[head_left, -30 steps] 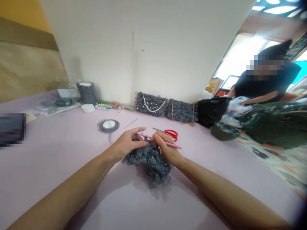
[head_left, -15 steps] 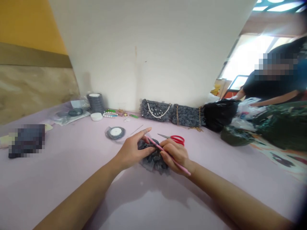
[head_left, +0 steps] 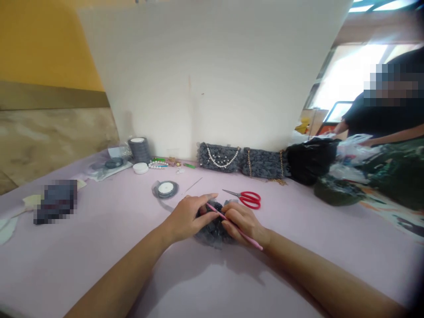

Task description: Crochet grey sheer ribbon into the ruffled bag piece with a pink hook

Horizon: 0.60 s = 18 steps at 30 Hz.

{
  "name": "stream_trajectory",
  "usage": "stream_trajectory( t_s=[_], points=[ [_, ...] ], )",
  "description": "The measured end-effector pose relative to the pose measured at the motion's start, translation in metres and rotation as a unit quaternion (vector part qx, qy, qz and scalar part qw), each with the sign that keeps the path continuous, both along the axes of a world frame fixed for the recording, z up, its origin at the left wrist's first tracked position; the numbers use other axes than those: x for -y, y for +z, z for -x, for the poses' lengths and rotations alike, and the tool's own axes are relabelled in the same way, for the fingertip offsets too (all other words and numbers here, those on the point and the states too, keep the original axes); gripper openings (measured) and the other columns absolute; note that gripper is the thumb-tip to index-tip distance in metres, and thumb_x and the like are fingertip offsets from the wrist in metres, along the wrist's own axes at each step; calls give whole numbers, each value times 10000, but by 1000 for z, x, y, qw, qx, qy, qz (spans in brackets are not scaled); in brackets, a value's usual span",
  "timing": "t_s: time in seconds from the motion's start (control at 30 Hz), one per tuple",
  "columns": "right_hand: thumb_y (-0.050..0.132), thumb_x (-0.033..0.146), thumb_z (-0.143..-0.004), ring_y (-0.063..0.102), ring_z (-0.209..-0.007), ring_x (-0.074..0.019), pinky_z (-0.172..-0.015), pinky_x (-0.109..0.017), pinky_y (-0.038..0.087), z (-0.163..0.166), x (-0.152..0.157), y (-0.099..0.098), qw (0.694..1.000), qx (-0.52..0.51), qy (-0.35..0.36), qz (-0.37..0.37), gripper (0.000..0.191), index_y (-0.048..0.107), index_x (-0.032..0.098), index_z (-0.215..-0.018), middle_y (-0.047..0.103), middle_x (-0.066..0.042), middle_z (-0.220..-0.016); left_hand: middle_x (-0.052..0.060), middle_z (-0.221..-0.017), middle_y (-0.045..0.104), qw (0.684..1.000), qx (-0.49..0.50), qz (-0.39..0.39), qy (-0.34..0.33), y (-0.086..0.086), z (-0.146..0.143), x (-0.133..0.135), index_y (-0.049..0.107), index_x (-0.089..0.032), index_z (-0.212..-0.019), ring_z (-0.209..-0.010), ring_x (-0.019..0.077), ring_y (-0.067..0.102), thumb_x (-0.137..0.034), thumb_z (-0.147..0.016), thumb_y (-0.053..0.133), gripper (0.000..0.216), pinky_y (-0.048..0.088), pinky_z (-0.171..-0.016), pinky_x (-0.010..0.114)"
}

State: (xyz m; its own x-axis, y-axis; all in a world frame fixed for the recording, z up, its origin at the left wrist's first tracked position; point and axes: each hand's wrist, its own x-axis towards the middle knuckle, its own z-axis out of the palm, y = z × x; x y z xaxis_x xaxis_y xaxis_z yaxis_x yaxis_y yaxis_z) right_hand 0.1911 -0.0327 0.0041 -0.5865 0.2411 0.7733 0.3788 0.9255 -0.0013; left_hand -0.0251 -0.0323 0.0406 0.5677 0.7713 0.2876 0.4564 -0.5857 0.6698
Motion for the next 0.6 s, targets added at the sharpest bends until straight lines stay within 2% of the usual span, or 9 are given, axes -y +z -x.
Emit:
stream_trajectory(
  t_s=[0.17,0.33,0.43,0.6],
  points=[
    [412,203,-975,459,-613,-150,-557,-273,371,1,0,-1,1000,3,13,4,152,417,218,-824,525,-22,-721,27,-901,732,998,-59,-22,-32,-3,1,-1,587,-201,-1335,-774,167,649,-372,-925,561,445,464,-732,275],
    [411,293,-1000,504,-646,-158,-573,-276,404,0,0,-2,1000,6,1,-10,137,431,210,-893,553,-29,-741,29,-980,740,991,-96,-76,-48,-4,0,-1,670,-201,-1092,-887,178,682,-326,-951,525,238,453,-784,271],
    [428,355,-994,492,-639,-163,-576,-287,418,-3,-2,0,1000,10,-20,-18,168,455,197,-947,555,-29,-740,27,-938,744,987,-120,-98,-40,-9,-1,-2,663,-193,-992,-878,185,693,-335,-978,481,231,451,-792,282],
    [466,419,-976,512,-716,-194,-633,-322,460,-9,-2,9,997,44,-46,-35,251,490,171,-1009,590,-58,-782,31,-941,743,980,-150,-132,-10,-18,-5,-6,638,-184,-978,-885,191,698,-297,-988,466,206,463,-795,300]
  ],
)
